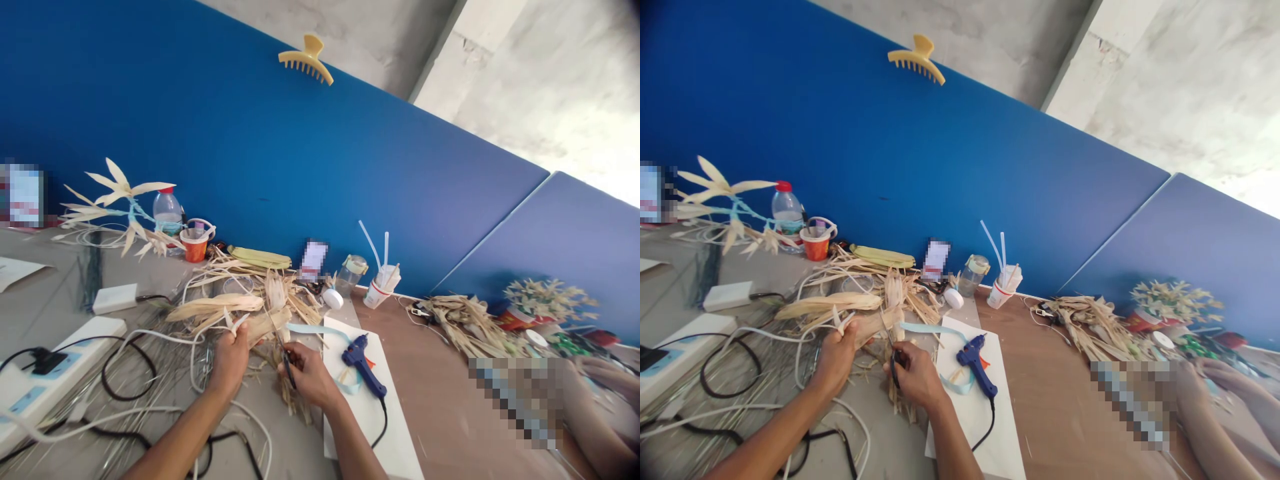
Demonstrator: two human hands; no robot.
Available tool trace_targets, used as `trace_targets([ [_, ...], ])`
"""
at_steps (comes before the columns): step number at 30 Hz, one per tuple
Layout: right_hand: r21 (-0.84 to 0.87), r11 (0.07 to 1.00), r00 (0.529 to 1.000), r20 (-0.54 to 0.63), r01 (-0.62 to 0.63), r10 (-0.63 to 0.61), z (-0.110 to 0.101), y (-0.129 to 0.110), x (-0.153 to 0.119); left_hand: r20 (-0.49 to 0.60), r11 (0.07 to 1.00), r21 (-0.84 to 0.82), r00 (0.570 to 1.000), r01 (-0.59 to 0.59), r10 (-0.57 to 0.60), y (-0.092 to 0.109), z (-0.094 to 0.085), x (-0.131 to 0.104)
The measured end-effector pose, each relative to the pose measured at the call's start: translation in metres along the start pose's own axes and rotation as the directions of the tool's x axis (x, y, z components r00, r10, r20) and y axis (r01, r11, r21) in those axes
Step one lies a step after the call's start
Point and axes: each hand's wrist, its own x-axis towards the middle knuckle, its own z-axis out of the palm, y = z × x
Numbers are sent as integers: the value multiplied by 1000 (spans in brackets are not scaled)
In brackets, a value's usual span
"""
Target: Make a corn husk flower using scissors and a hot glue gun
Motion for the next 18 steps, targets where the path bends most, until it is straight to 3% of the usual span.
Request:
trace_targets([
  [5,18,1000,1000,2,-17,17,1,1,1,56,1000,24,998,0,-1,3,-1,-1],
  [12,-37,999,1000,-11,-7,7,2,0,0,52,999,-47,999,18,-15,-4,1,0],
  [18,14,1000,1000,3,13,-13,4,1,0,58,1000,-11,998,22,-21,-5,0,1],
])
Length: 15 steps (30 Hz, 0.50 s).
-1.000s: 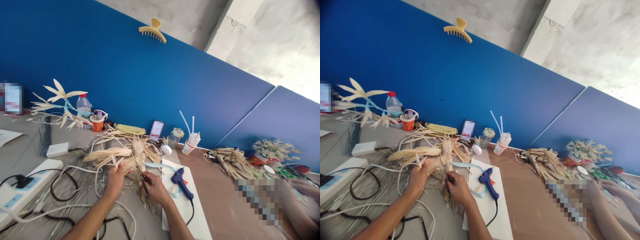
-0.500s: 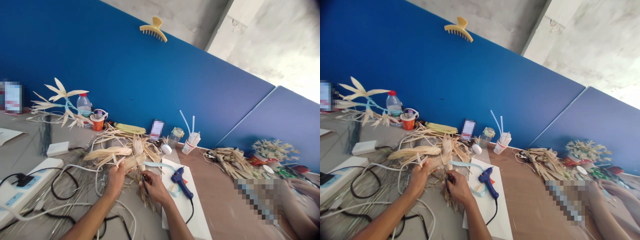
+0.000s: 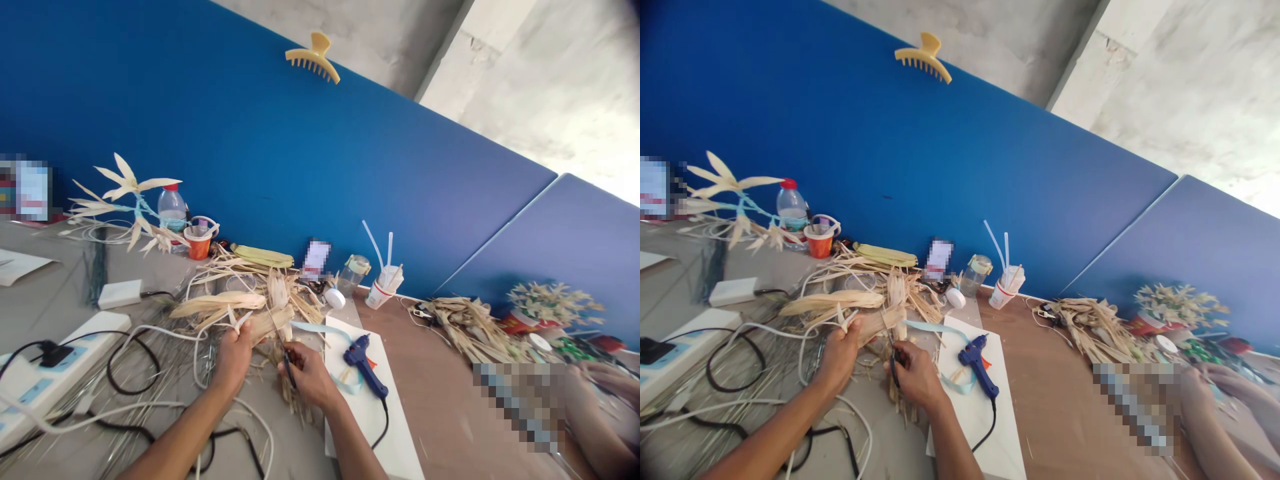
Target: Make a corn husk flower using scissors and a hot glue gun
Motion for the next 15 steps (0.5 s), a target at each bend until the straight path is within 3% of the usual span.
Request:
trace_targets([
  [7,87,996,1000,7,3,-3,2,-1,0,2,1000,-3,1000,-13,13,2,1,0],
  [15,99,995,1000,-13,-9,11,6,3,0,-39,994,108,999,-34,38,10,-2,-3],
])
